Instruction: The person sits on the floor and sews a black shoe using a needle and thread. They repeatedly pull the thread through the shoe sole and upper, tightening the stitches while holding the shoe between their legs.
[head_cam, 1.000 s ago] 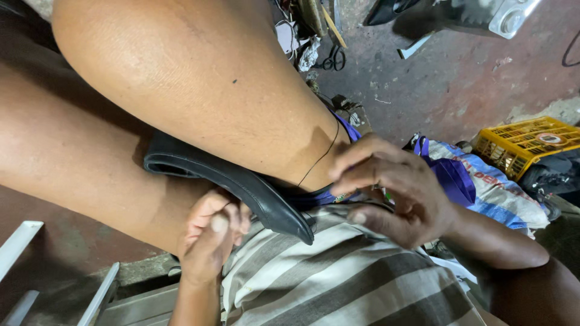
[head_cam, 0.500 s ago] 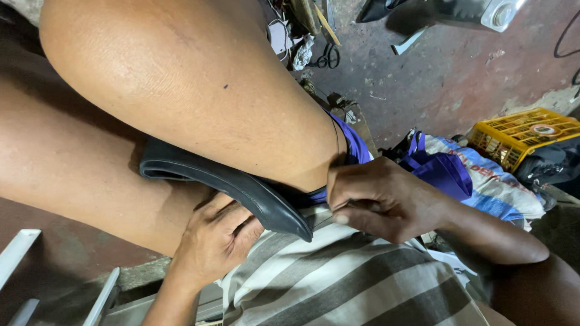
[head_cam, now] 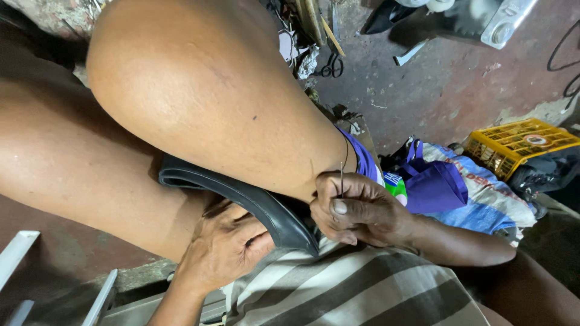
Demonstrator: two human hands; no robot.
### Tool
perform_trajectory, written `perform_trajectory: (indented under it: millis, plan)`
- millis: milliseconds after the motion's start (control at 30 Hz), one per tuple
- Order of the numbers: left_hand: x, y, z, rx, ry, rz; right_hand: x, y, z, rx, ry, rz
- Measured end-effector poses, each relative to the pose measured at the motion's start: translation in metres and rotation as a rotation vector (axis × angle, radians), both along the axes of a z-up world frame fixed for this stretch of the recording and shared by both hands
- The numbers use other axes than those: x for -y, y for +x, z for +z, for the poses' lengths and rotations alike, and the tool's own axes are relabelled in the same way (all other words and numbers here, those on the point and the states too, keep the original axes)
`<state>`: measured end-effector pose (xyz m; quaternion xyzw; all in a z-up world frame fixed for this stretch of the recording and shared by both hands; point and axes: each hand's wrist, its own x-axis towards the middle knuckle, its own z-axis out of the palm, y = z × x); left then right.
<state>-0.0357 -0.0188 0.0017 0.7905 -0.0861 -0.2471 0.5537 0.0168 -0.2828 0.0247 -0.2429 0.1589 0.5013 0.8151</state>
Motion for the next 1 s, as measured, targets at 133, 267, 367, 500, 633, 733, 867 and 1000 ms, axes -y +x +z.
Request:
perform_trajectory:
  millis: [133, 267, 367, 500, 633, 733, 867, 1000]
  plan:
    - [-0.004, -0.002, -0.004, -0.072, -0.036, 0.022, -0.003, -0.002, -0.003, 0.038, -0.076, 0.050]
    - [-0.015, -0.006, -0.010, -0.151, -0.070, -0.003, -0.004, 0.001, -0.004, 0.036, -0.121, 0.072]
    - [-0.017, 0.000, -0.006, -0.093, -0.191, 0.101, -0.009, 0.003, -0.003, 0.065, -0.094, 0.053]
    - [-0.005, 0.011, 0.019, -0.176, -0.249, 0.176, -0.007, 0.004, -0.006, 0.130, -0.068, 0.074]
    - [0.012, 0.007, 0.031, -0.215, -0.267, 0.217, 0.000, -0.005, -0.010, 0.129, 0.001, 0.033]
    - [0.026, -0.013, 0.036, -0.603, -0.336, 0.354, -0.063, 0.082, -0.047, 0.847, 0.982, 0.293]
    - [0.031, -0.031, 0.028, -0.534, -0.486, 0.402, 0.013, 0.008, 0.016, 0.642, -0.378, 0.169]
    - [0.025, -0.049, 0.033, -0.467, -0.655, 0.458, 0.026, 0.025, 0.024, 1.192, -0.752, 0.293]
